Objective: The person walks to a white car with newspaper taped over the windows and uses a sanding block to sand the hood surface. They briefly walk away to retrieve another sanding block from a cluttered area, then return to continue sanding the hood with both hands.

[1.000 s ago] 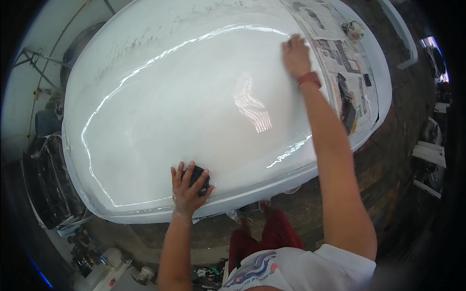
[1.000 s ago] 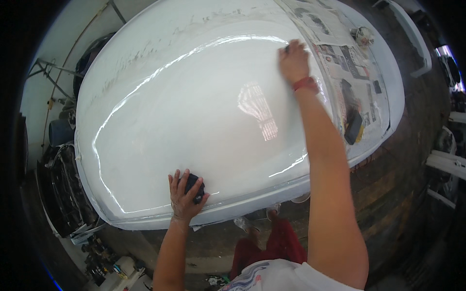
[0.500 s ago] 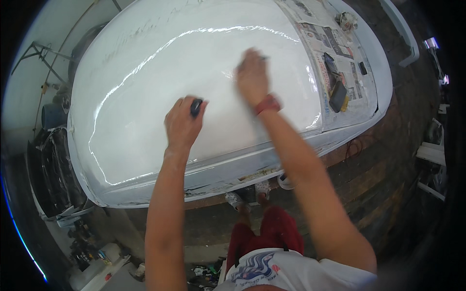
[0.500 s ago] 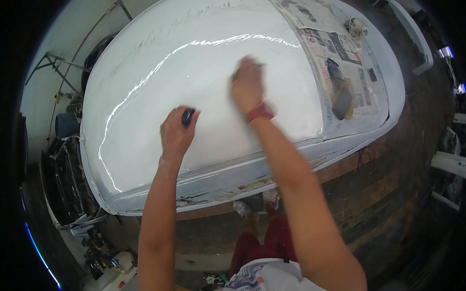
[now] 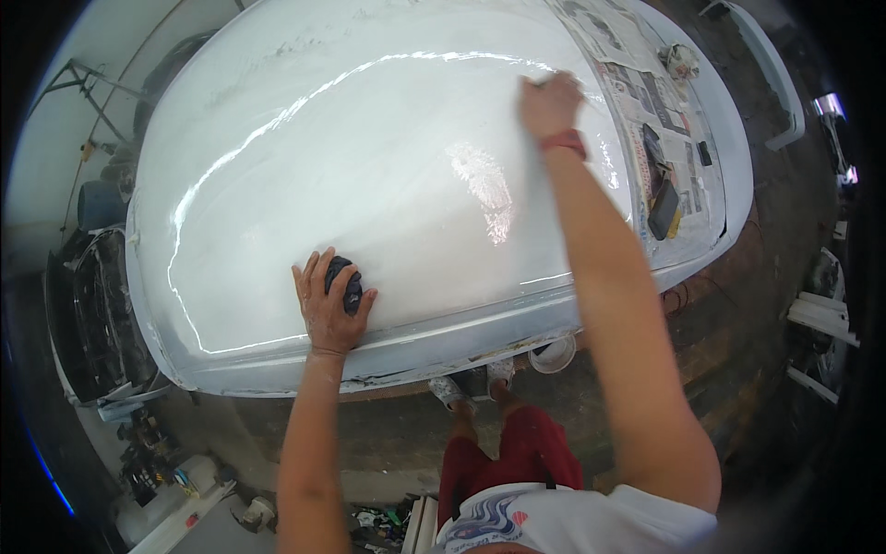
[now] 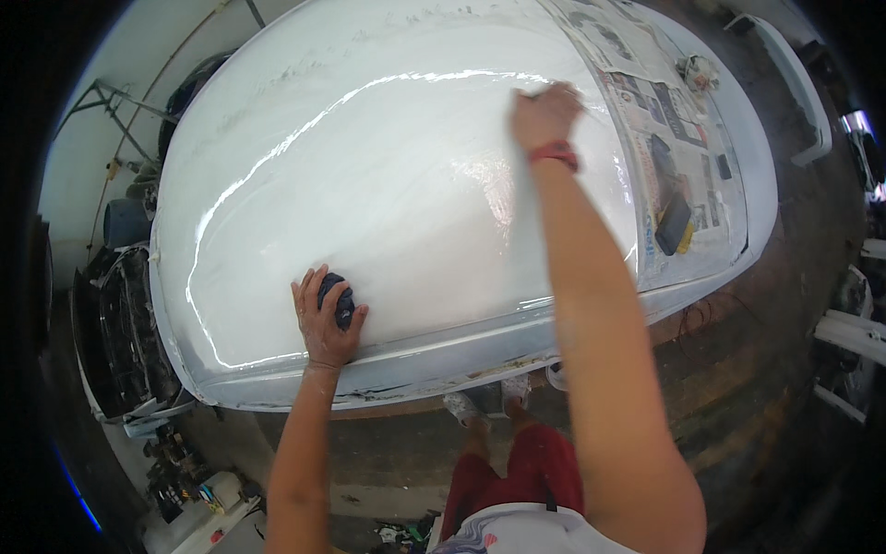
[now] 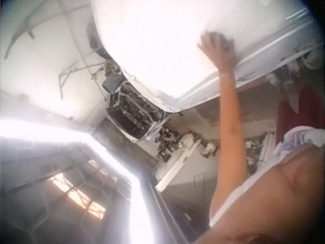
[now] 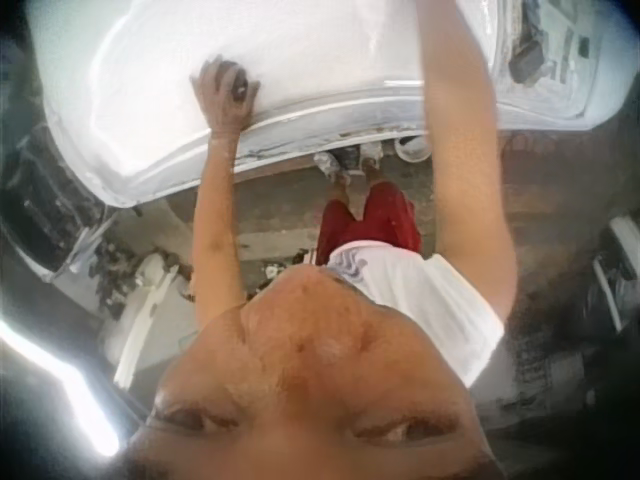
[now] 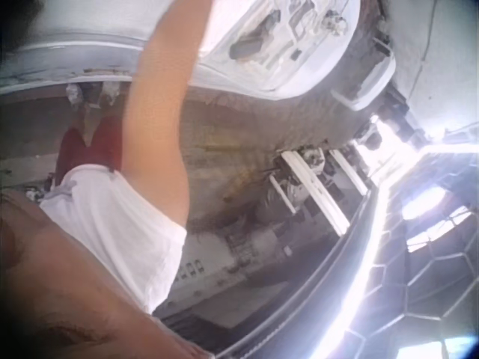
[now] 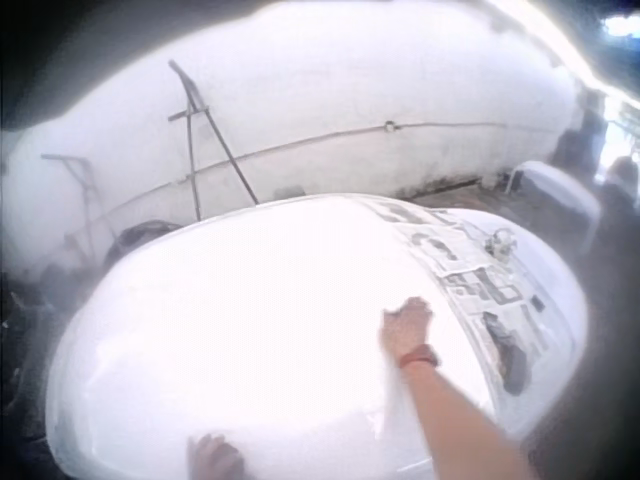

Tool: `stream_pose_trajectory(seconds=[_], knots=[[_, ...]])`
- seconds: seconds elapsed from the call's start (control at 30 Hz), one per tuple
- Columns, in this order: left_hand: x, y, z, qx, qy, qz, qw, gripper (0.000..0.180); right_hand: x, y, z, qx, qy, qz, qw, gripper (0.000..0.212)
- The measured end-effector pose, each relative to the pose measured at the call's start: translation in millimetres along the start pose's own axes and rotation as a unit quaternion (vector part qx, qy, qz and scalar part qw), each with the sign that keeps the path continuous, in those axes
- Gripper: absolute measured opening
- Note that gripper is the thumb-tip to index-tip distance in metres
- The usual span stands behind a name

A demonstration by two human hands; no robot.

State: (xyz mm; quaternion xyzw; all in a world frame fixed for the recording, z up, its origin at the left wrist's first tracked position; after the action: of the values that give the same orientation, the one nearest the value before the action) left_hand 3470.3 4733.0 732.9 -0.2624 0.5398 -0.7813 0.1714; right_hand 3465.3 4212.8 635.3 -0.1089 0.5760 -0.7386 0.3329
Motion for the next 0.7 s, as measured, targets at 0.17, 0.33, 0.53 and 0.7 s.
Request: stream_pose_trajectory(seconds=[0.17,0.33,0.53,0.7], knots=[[-7,9,-4,-0.014,-0.011,-0.011,1.000,0.050,-297,-17,-84,0.008,-0.255,0.062,0.965,0.077],[-18,4,-13,-0.020,-0.017,0.002,1.000,0.046,-353,-23,-94,-0.144,-0.355,0.308,0.871,0.077],[-19,4,-14,-0.026,-0.009,0.011,1.000,0.047,-64,44,126,-0.140,-0.108,0.154,0.972,0.065],[-10,7,-4,-0.019,0.007,0.008,1.000,0.049,78,2,18,-0.078,-0.035,0.096,0.992,0.072]])
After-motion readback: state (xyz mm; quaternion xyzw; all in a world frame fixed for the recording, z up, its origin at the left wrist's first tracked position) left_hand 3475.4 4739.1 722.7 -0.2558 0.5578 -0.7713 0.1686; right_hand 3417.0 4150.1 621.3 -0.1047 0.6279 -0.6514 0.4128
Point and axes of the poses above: each hand's wrist, its own z-axis towards the middle knuckle, its own y-axis out of the palm, x = y × z, the point moved 10 cm from there along z, towards the middle knuckle, and after that the axes turned 3 degrees about y, right-handed, at the moved point
